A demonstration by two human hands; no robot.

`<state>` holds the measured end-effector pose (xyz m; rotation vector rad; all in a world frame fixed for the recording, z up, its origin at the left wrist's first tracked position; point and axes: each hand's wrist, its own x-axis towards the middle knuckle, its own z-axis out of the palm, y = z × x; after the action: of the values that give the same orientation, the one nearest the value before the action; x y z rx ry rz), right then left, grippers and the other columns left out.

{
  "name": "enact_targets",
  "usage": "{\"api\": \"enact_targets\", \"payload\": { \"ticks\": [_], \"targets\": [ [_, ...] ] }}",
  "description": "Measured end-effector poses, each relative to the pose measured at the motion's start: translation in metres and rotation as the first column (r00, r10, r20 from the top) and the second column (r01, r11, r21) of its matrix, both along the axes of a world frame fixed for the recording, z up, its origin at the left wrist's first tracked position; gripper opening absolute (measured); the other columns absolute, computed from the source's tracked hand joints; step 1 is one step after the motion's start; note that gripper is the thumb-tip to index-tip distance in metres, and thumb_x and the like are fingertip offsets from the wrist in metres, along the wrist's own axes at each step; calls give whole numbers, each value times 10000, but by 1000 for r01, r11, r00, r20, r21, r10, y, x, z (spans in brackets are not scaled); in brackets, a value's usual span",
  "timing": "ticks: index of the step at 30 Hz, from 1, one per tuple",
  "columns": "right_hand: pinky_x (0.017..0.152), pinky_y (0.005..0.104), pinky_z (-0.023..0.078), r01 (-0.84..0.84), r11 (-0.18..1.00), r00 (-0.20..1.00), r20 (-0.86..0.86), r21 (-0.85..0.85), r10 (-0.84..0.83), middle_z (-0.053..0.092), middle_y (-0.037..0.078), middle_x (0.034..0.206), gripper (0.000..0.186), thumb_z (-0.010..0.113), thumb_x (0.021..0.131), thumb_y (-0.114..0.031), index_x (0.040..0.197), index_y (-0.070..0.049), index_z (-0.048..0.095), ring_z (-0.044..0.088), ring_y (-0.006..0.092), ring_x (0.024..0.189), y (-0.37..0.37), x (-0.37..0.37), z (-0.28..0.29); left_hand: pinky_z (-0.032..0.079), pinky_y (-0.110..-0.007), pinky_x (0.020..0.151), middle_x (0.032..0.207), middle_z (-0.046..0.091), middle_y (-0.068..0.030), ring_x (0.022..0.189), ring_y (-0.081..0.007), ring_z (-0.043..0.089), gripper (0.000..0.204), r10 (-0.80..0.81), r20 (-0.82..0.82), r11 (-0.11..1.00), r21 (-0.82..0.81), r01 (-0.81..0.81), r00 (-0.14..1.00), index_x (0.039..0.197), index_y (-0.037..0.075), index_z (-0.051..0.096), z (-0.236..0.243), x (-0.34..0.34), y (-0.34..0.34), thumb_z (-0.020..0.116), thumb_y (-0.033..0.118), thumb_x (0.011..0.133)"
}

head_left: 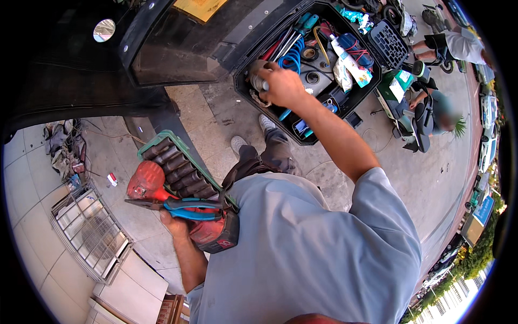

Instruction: The person gathers tools from a toolbox, including a power drill and pliers, and moves them to a work area. They then sit on the ground and use a black cylindrical tool to work on a light green scooter part, manipulating it with both hands.

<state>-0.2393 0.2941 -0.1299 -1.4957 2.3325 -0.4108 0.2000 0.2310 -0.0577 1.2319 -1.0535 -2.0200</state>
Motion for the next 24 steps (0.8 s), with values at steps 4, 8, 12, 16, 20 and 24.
{"api": "enact_targets", "payload": {
  "ticks": [4, 8, 12, 16, 20, 24],
  "targets": [
    [835, 423, 570, 204, 978, 952, 223, 47, -209, 714, 217, 1003, 597, 754, 737, -374, 1259, -97, 669, 705, 342, 966, -23, -69, -6, 572, -461, 809, 1050, 670, -151, 917, -299, 676, 945, -58, 66, 998, -32, 60, 996, 1258, 28, 537, 8, -2, -8, 605, 830, 761],
    [861, 433, 569, -31, 997, 997, 71, 64, 27, 709, 220, 1087, 627, 722, 817, -440, 1335, -102, 622, 704, 362, 993, -52, -83, -41, 564, -445, 791, 1067, 664, -151, 914, -293, 672, 945, -146, 46, 988, -38, 148, 988, 1289, 30, 517, 0, 0, -20, 595, 821, 779],
    [851, 479, 567, -39, 995, 998, -35, 88, 42, 629, 166, 1245, 651, 645, 915, -493, 1453, -163, 485, 682, 365, 1051, -23, -15, -24, 553, -444, 850, 1189, 636, -171, 1000, -305, 661, 1001, -110, 44, 985, -128, 115, 993, 1411, 30, 425, 9, -21, -19, 575, 811, 803],
    [868, 411, 545, 307, 877, 950, 173, -370, -259, 670, 177, 1168, 604, 701, 905, -389, 1400, -91, 528, 678, 346, 1028, 11, -25, -6, 538, -464, 916, 1262, 610, -187, 1077, -318, 644, 1005, -164, 11, 976, -144, 164, 986, 1452, 34, 386, 12, -25, -22, 550, 802, 825],
    [772, 421, 510, 224, 929, 947, -158, -295, -279, 640, 124, 931, 298, 714, 742, -157, 1003, -58, 612, 647, 319, 888, 134, -13, 3, 531, -473, 944, 1266, 612, -199, 1098, -327, 638, 980, -227, 61, 966, -116, 233, 972, 1427, 17, 412, 8, -5, -35, 540, 792, 840],
    [828, 424, 504, 446, 891, 848, -279, -84, -451, 682, 123, 1008, 364, 677, 789, -134, 1141, -63, 624, 662, 321, 963, 210, -24, -56, 523, -485, 956, 1266, 612, -204, 1097, -333, 638, 960, -230, 66, 960, -147, 237, 971, 1394, 2, 446, 1, -6, -47, 543, 784, 845]
  ]
}}
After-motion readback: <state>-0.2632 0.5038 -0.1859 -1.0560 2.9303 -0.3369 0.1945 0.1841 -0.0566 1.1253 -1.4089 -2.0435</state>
